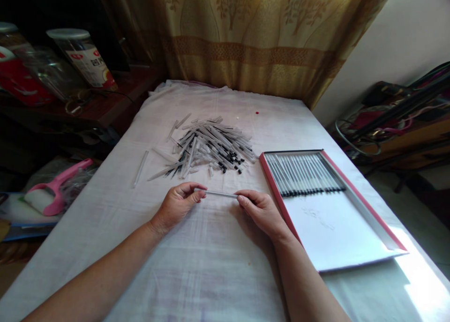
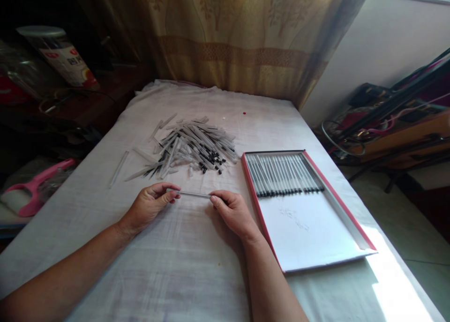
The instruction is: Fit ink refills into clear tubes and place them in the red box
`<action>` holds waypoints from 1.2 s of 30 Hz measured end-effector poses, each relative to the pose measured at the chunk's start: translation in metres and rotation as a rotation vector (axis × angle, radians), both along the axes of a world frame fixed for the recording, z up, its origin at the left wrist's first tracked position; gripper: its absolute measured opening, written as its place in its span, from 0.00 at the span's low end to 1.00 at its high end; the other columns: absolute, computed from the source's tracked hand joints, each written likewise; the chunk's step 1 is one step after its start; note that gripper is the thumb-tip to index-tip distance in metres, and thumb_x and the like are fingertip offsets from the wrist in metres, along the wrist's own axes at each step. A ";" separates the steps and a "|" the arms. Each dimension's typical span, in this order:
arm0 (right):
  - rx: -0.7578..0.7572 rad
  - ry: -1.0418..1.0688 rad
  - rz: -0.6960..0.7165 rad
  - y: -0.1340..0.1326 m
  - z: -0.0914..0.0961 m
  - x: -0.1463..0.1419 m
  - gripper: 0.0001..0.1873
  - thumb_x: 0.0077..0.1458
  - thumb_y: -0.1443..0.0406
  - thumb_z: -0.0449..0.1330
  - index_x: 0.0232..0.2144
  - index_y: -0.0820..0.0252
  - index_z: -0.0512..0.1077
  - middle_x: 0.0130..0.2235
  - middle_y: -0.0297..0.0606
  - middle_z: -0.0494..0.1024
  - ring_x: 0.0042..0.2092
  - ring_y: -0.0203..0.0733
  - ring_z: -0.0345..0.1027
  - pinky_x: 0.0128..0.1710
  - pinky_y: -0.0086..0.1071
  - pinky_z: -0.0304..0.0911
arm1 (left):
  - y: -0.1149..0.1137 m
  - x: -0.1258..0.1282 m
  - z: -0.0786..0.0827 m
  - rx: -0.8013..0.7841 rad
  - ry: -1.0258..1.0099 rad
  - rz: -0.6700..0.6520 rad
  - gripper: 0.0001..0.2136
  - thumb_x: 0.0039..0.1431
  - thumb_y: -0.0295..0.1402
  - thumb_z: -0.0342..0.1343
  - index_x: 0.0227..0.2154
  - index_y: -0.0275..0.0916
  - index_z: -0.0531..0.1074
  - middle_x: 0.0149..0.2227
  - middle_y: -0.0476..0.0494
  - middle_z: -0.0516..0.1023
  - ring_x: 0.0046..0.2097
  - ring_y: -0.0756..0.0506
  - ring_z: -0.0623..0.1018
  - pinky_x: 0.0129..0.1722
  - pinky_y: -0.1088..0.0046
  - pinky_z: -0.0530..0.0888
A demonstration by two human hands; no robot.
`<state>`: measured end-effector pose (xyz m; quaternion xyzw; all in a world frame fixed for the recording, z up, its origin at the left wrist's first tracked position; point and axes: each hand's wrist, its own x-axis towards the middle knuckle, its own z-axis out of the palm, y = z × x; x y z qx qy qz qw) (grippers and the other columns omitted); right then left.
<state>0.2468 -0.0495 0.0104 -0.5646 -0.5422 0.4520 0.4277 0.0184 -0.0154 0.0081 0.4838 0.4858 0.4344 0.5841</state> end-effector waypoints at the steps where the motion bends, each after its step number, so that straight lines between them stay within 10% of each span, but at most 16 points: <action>1: 0.004 0.000 -0.001 0.000 -0.001 0.000 0.10 0.49 0.58 0.62 0.30 0.57 0.81 0.21 0.33 0.75 0.23 0.36 0.65 0.23 0.29 0.60 | 0.000 0.000 -0.001 0.006 0.005 -0.002 0.15 0.41 0.43 0.69 0.29 0.38 0.80 0.26 0.47 0.79 0.29 0.49 0.75 0.30 0.75 0.72; 19: 0.146 -0.277 0.019 -0.001 0.000 -0.010 0.14 0.57 0.59 0.55 0.35 0.59 0.78 0.27 0.37 0.79 0.30 0.39 0.72 0.31 0.30 0.67 | 0.004 0.005 0.000 0.010 -0.007 0.024 0.22 0.45 0.48 0.65 0.39 0.38 0.74 0.30 0.48 0.76 0.33 0.49 0.77 0.31 0.76 0.72; 27: 0.373 -0.455 -0.532 0.003 0.040 0.048 0.16 0.52 0.54 0.59 0.31 0.58 0.79 0.35 0.42 0.80 0.38 0.45 0.73 0.39 0.36 0.67 | 0.007 0.002 0.004 0.004 -0.017 -0.013 0.29 0.48 0.48 0.62 0.51 0.39 0.66 0.40 0.44 0.76 0.37 0.48 0.77 0.31 0.74 0.73; 31: 0.136 -0.619 -0.764 0.008 0.045 0.101 0.22 0.49 0.50 0.58 0.34 0.61 0.80 0.32 0.44 0.81 0.35 0.49 0.73 0.37 0.39 0.65 | 0.008 0.001 0.000 -0.006 0.002 -0.060 0.27 0.46 0.48 0.64 0.46 0.38 0.70 0.39 0.44 0.77 0.35 0.48 0.77 0.31 0.74 0.72; 36: -0.165 -0.835 -0.725 0.015 0.033 0.127 0.22 0.52 0.56 0.52 0.39 0.63 0.79 0.34 0.48 0.81 0.37 0.51 0.73 0.35 0.37 0.63 | 0.008 -0.001 0.000 -0.032 0.011 -0.084 0.24 0.43 0.48 0.65 0.41 0.37 0.73 0.37 0.43 0.78 0.34 0.48 0.77 0.31 0.73 0.72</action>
